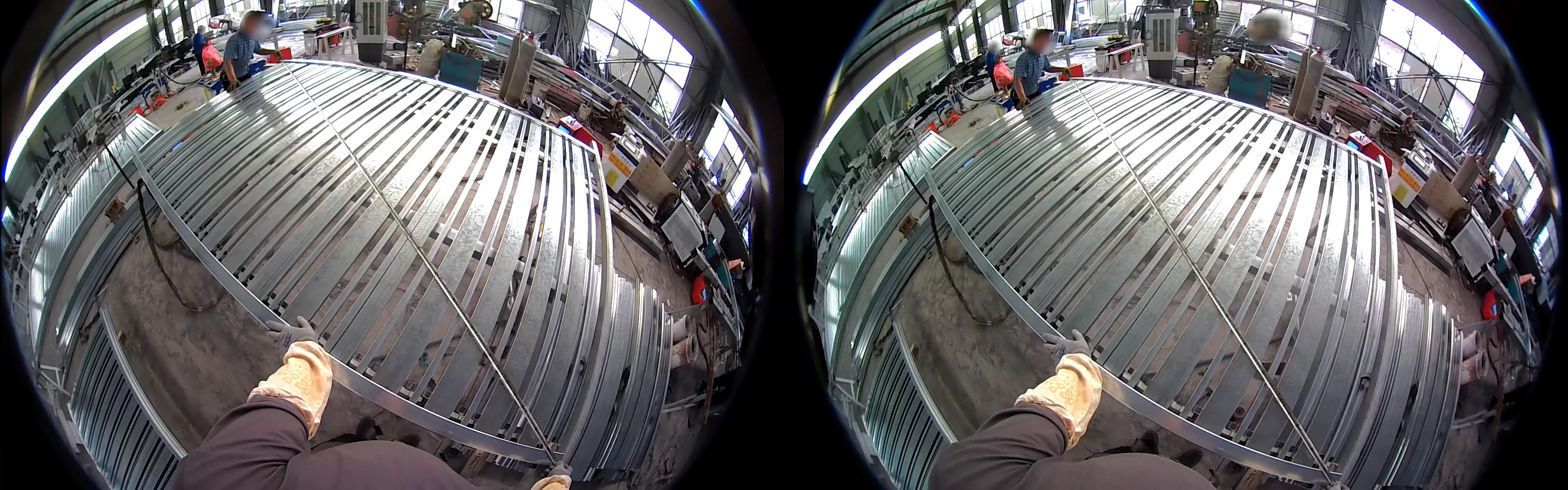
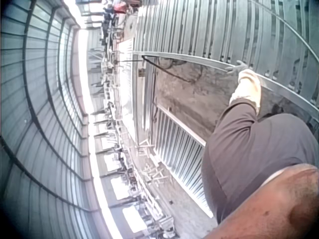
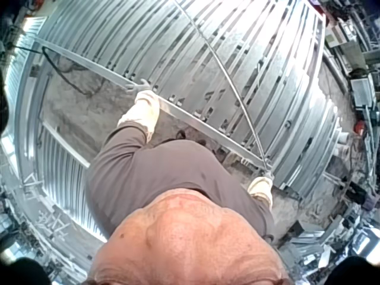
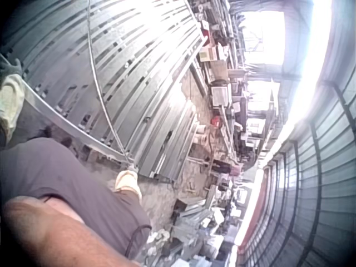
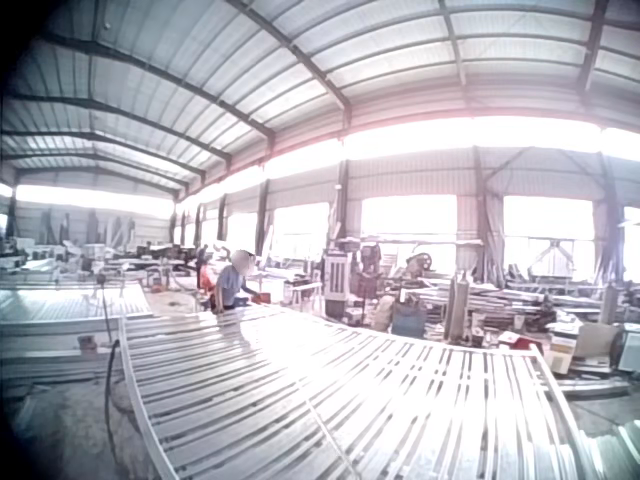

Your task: The person positions and aligns metal bars onto a slatted metal frame, then uses a measuring tape to check dimensions. The person continues to adjust the bars and secure them in place within a workshop environment.

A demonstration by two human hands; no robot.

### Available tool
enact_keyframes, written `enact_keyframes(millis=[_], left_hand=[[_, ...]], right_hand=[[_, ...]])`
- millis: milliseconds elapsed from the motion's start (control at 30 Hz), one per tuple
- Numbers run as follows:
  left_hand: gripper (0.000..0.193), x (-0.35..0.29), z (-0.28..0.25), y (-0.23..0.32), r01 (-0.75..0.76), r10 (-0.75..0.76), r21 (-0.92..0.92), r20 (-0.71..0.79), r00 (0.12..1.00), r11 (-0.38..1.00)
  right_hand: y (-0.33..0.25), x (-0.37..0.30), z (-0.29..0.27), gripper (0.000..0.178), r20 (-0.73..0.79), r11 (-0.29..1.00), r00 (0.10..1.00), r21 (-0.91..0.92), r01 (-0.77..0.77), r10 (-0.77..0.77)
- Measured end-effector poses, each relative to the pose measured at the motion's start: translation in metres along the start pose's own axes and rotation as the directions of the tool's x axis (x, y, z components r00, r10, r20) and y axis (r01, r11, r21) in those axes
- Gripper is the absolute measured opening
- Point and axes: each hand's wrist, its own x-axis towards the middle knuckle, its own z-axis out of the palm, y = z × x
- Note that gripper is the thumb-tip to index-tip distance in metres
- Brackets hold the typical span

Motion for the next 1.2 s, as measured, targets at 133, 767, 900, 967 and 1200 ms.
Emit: enact_keyframes(millis=[133, 767, 900, 967, 1200], left_hand=[[0.090, -0.010, -0.022, 0.007, 0.016, -0.016, 0.011, 0.081, 0.997, 1.000], [0.099, 0.013, 0.023, -0.009, -0.018, 0.013, 0.035, 0.138, 0.990, 0.999], [0.089, 0.028, 0.034, -0.050, -0.274, 0.265, 0.079, 0.112, 0.958, 0.958], [0.086, 0.027, 0.036, -0.091, -0.571, 0.570, 0.018, 0.034, 0.821, 0.821], [0.045, -0.294, -0.044, -0.221, -0.748, 0.973, -0.638, -0.010, -0.231, -0.184]], right_hand=[[0.002, 0.005, 0.003, 0.031, 0.001, 1.000, 1.000, 0.000, -0.002, 0.002], [0.017, -0.022, -0.036, 0.051, -0.360, 0.981, 0.933, 0.184, 0.062, 0.008], [0.007, -0.083, -0.065, 0.014, -0.176, 0.684, 0.981, 0.725, 0.076, 0.077], [0.013, -0.106, -0.082, 0.011, -0.220, 0.644, 0.973, 0.755, 0.126, 0.068], [0.035, -0.108, -0.160, 0.007, -0.139, 0.559, 0.990, 0.821, 0.116, -0.001]])
